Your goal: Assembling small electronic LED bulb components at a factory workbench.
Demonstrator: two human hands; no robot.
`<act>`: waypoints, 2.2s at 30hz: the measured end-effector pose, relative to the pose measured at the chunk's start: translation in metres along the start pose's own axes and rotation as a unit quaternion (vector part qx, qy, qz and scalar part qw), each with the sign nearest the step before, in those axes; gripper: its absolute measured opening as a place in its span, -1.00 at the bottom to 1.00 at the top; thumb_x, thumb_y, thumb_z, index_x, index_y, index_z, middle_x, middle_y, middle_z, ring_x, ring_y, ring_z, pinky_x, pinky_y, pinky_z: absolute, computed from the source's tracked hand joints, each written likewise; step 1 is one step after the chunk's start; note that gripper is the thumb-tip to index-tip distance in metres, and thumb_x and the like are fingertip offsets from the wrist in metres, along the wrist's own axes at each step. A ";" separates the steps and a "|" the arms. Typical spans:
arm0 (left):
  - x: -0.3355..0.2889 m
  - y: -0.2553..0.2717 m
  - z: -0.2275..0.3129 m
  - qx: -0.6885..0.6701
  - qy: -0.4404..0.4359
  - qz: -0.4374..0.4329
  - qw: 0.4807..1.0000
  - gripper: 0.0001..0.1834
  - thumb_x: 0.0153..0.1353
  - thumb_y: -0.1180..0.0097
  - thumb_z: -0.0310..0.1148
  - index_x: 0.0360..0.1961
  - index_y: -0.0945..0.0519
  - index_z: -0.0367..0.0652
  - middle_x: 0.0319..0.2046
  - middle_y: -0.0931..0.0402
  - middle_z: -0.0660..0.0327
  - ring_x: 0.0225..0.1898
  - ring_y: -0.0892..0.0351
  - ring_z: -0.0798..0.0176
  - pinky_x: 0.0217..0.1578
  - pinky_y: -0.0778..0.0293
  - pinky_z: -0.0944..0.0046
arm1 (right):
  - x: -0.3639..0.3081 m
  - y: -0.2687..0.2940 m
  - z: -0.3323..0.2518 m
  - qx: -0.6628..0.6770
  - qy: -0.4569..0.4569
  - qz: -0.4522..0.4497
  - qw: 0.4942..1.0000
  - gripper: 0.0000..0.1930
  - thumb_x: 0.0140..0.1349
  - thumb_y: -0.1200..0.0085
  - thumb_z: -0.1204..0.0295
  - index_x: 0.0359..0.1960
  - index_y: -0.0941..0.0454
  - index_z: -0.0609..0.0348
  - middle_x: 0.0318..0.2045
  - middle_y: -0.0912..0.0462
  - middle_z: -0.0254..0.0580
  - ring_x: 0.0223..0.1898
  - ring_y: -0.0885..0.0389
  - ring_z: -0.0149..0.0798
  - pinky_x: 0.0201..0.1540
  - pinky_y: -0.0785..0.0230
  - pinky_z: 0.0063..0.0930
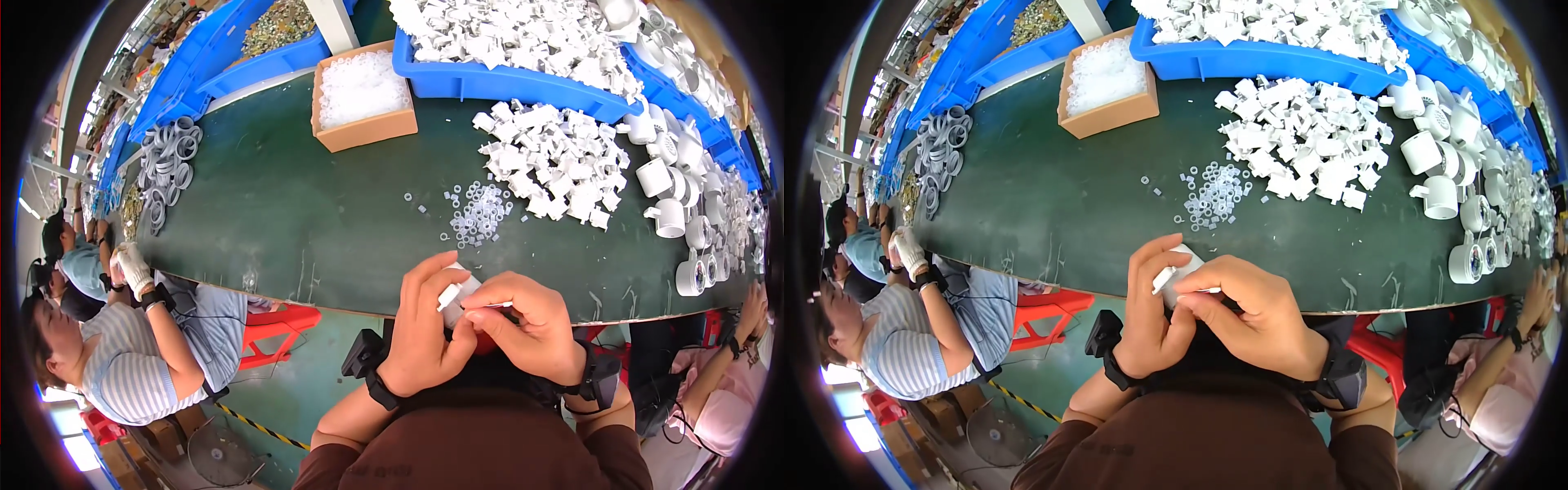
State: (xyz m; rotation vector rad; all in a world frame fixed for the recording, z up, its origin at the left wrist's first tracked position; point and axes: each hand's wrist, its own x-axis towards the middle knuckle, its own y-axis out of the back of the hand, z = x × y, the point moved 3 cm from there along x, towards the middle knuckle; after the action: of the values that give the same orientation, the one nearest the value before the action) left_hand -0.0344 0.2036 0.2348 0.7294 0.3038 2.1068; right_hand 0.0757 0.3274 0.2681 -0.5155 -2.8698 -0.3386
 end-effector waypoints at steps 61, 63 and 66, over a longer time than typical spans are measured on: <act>0.008 0.019 0.003 -0.105 0.124 0.052 0.985 -0.74 0.48 0.06 -0.38 -0.30 -0.56 -0.33 -0.14 -0.61 0.03 -0.16 -0.57 0.23 -0.15 -0.47 0.28 | 0.047 0.098 0.046 -0.475 0.048 0.106 0.872 -0.88 0.21 -0.21 0.58 -0.23 -0.55 0.20 -0.20 -0.54 -0.11 -0.11 -0.53 0.04 -0.08 -0.47 -0.18; 0.007 0.020 0.004 -0.094 0.118 0.048 0.987 -0.75 0.46 0.07 -0.42 -0.31 -0.56 -0.35 -0.15 -0.61 0.01 -0.16 -0.58 0.21 -0.12 -0.48 0.27 | 0.044 0.101 0.034 -0.465 0.082 0.149 0.869 -0.91 0.27 -0.18 0.59 -0.24 -0.54 0.21 -0.22 -0.56 -0.14 -0.19 -0.58 -0.10 -0.13 -0.47 -0.28; 0.001 0.017 0.000 -0.102 0.086 0.023 0.991 -0.78 0.43 0.08 -0.47 -0.30 -0.57 -0.36 -0.13 -0.61 -0.04 -0.16 -0.60 0.19 -0.09 -0.49 0.25 | 0.028 0.098 0.020 -0.230 -0.028 0.207 0.951 -0.97 0.37 -0.12 0.60 -0.24 -0.53 0.24 -0.21 -0.61 -0.22 -0.27 -0.59 -0.32 -0.16 -0.46 -0.40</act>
State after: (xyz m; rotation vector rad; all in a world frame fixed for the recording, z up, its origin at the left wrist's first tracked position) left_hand -0.0459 0.1943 0.2433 0.4384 0.1619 2.2094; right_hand 0.0828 0.4305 0.2743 -1.1975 -2.6259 -0.9295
